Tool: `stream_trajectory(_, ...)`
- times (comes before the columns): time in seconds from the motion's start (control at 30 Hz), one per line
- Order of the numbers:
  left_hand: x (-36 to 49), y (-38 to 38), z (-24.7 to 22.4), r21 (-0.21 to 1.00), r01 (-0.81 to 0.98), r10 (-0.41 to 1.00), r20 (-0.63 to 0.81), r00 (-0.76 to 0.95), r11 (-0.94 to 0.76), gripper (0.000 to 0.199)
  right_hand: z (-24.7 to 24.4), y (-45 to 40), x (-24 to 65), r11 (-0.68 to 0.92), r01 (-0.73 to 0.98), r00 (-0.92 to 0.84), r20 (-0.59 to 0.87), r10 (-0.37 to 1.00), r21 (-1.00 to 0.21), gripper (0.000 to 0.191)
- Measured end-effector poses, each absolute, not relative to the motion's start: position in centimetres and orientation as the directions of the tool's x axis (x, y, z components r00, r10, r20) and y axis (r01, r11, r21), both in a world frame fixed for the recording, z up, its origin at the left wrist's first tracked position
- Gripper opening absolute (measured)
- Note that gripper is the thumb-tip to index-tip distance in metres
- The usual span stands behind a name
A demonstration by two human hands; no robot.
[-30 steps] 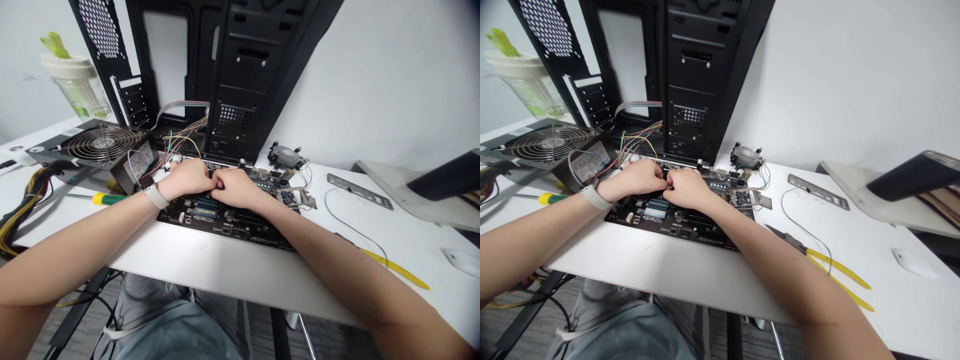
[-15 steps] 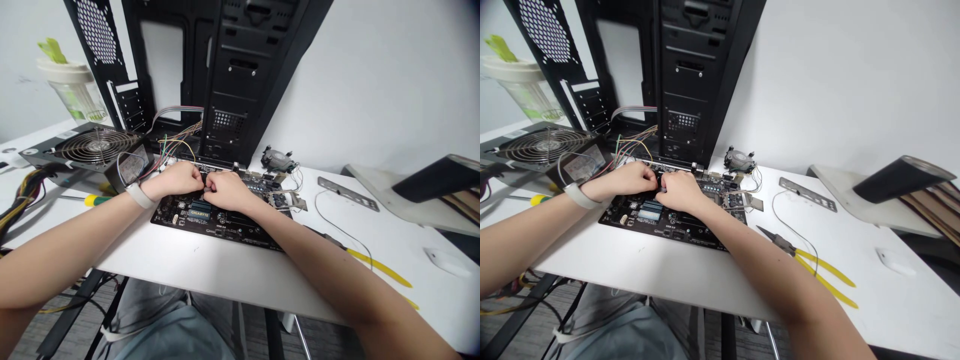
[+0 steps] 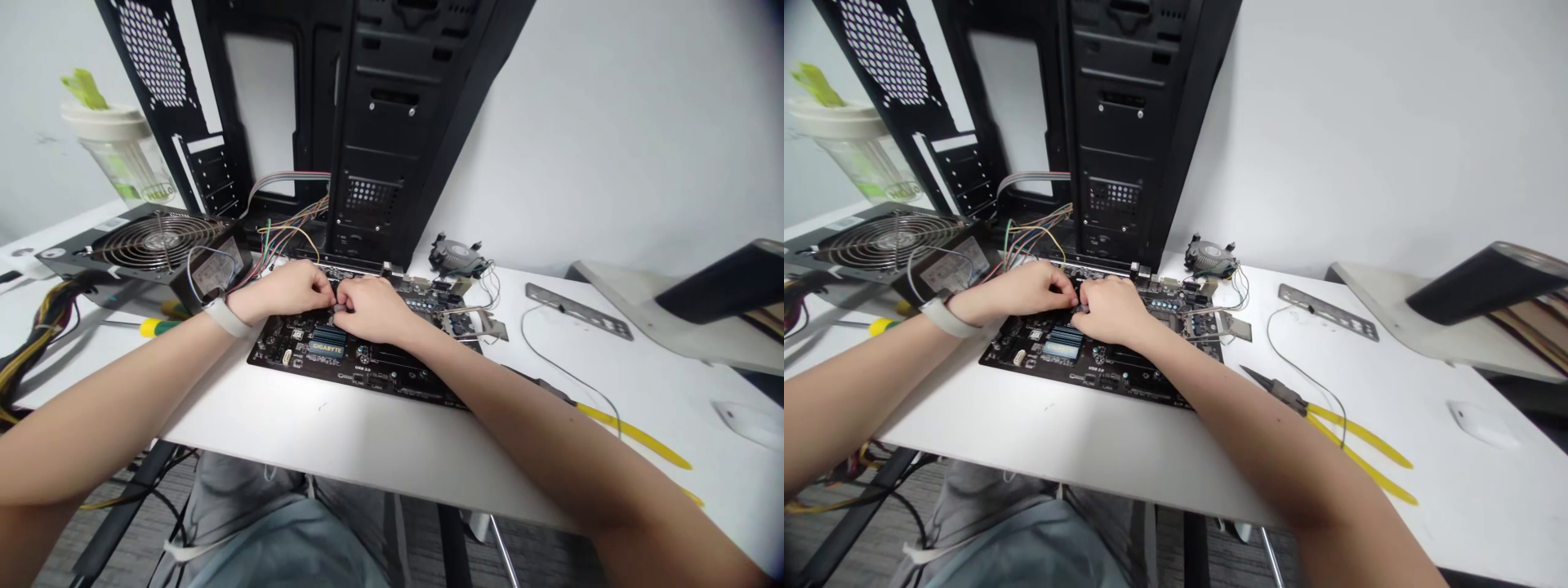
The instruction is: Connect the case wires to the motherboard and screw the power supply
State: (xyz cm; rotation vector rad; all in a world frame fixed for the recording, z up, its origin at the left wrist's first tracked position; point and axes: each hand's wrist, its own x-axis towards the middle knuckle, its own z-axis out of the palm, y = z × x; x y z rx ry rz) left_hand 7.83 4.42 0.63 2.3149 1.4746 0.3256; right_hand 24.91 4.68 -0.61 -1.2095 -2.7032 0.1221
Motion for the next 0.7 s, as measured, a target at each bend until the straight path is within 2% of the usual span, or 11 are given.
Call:
stream_trajectory(0.2,7.8,4.6,0.7,0.43,0.823,0.907,-0.022,0.42,-0.37,0.025,-0.7,4.7,25.0,0.672,0.726,-0.659,0.13,0.741,-0.148,0.021)
stream_trajectory(0.7,9.5,3.6,1.9,0.315,0.909,0.949,-0.066,0.307,-0.273,0.018,-0.7,4.6,24.8,0.626,0.749,-0.616,0.123,0.778,-0.217,0.017)
